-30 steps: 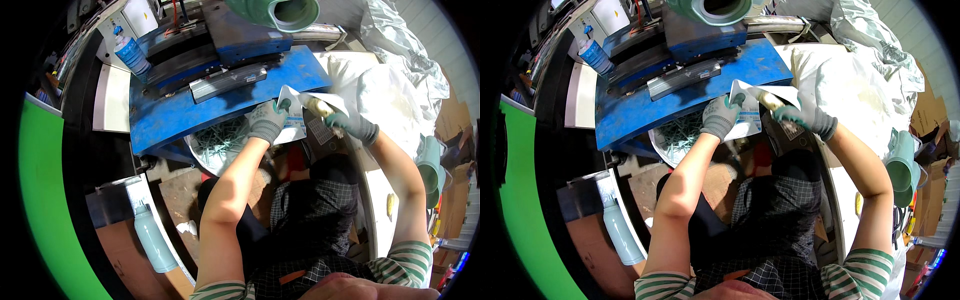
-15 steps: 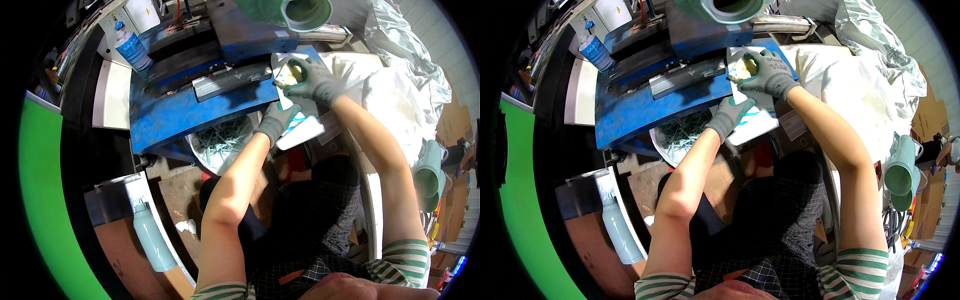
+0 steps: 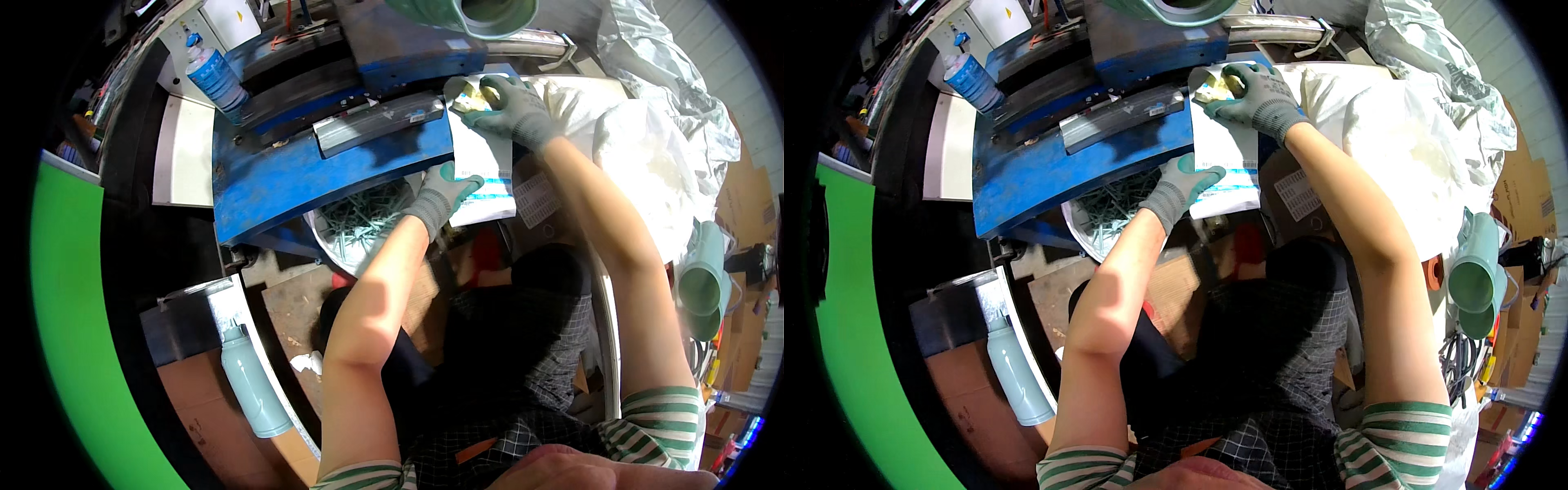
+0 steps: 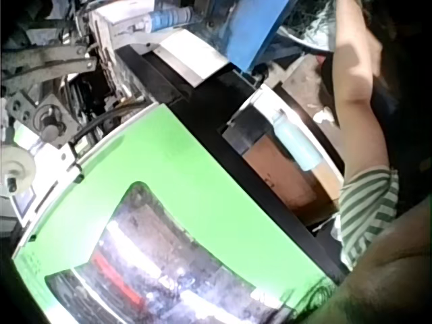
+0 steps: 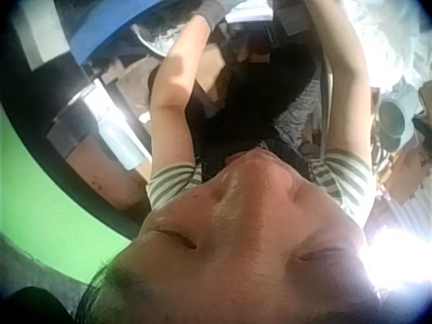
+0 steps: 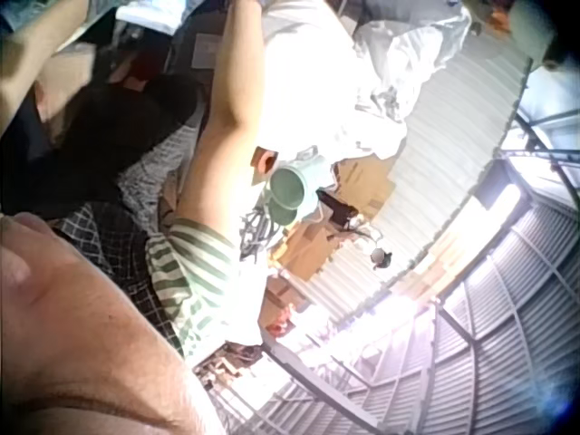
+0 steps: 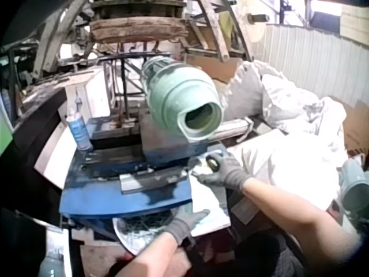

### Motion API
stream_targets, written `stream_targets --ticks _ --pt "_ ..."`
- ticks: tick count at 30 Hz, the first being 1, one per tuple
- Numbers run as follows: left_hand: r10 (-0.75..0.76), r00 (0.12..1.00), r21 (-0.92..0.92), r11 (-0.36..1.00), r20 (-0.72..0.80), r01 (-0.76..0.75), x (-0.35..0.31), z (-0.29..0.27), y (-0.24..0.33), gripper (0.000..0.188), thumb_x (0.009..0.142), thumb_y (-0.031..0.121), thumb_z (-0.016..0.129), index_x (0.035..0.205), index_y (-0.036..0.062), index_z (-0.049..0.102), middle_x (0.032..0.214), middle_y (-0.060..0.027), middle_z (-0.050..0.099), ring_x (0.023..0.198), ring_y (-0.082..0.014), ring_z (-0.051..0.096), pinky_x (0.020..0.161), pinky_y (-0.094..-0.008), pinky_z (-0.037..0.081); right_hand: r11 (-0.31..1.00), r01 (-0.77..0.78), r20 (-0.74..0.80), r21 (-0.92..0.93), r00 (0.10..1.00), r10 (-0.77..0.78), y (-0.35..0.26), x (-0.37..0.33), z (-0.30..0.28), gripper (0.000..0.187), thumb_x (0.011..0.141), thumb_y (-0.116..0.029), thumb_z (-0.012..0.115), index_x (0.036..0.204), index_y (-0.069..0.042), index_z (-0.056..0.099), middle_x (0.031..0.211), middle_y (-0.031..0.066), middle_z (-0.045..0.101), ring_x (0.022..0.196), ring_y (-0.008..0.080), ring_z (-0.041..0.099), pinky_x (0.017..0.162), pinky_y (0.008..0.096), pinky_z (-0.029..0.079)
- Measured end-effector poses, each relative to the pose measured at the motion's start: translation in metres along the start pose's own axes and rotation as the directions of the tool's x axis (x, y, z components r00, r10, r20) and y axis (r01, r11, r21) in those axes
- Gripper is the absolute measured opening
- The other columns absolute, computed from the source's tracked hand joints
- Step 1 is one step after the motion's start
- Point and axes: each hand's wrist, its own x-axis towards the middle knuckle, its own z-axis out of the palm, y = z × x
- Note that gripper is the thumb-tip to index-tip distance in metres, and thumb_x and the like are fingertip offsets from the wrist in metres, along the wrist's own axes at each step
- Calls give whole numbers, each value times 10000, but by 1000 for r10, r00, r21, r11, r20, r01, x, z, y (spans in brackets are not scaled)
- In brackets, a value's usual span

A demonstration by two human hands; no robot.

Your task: The person assembles light-blue plastic watering cans by attaching gray handles to the can bodies. They pick up a can, insert a handle, wipe the rim with a white cloth, and place the finished unit on a nearby table. The process repeats for multiple units.

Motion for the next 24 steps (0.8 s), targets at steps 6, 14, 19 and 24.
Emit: stream_targets --ticks 6,14,19,24 --pt "-111 989 -75 992 -101 104 8 4 3 387 850 254 859 1109 -11 747 1017 -92 750 890 -154 675 824 -309 548 962 -5 14 272 1000 1 4 3 -4 884 697 -628 868 1352 -66 678 1262 174 731 1161 298 706 1036 399 532" --pt "-145 959 -375 926 -243 45 36 26 -21 262 894 227 778 981 -17 743 915 -92 729 766 -178 681 688 -327 530 810 126 -85 573 992 -94 0 -19 -22 789 720 -497 929 1311 -35 685 1212 151 755 1091 209 722 999 338 552" --pt "-151 958 -220 971 -245 97 21 34 13 217 891 193 764 939 -14 721 883 -90 712 773 -165 655 708 -324 519 991 62 50 120 996 -69 -12 -41 -36 846 677 -660 870 1360 -200 675 1291 138 662 1257 321 612 1120 432 468" --pt "-83 982 -160 986 -168 56 13 32 15 425 833 359 856 1025 -1 738 948 -86 731 858 -188 658 854 -339 463 994 100 -37 31 994 -99 -8 -32 -7 898 649 -639 900 1393 -203 649 1413 122 587 1332 323 539 1156 442 433"
